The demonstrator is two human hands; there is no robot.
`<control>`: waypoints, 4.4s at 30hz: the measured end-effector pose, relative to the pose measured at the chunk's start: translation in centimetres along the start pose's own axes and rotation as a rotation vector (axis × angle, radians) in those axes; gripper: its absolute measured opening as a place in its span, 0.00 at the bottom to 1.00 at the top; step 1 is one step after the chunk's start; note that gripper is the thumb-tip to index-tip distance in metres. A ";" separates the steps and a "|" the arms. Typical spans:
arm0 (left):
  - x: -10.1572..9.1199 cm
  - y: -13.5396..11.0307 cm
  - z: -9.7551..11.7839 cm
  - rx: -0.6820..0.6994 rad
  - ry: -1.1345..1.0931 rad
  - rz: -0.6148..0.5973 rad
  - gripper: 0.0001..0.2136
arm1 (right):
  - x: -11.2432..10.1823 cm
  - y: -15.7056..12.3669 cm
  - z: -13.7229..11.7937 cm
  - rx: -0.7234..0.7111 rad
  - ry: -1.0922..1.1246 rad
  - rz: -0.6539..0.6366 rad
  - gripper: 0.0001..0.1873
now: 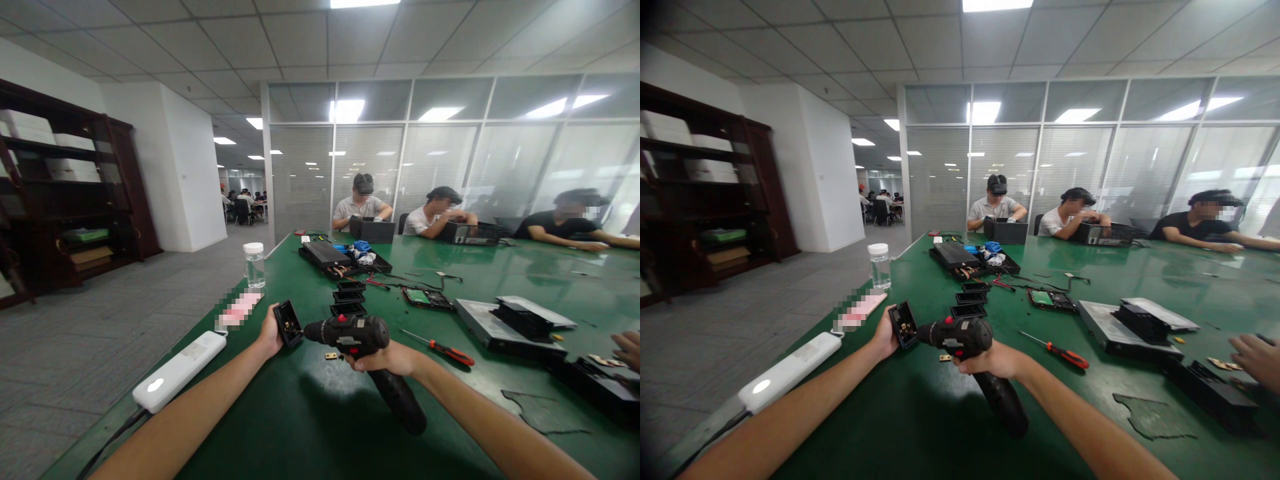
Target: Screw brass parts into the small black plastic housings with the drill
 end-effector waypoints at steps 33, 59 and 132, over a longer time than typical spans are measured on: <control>0.1 -0.3 0.0 -0.001 0.000 0.010 0.13 | 0.0 0.0 0.0 -0.015 0.044 0.029 0.14; 0.1 -0.2 0.0 -0.006 -0.012 0.012 0.13 | 0.0 0.1 0.0 -0.001 0.104 0.035 0.13; 0.1 -0.5 -0.1 -0.036 0.014 0.029 0.14 | 0.5 0.1 -0.9 0.062 0.312 0.033 0.23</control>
Point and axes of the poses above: each hand's wrist, its own y-axis towards the middle knuckle, its own x-axis out of the palm, z = x × y, the point moved 6 cm from there along y, towards the middle knuckle, and after that the axes turned 14 degrees about -x, right-handed, at the moved point
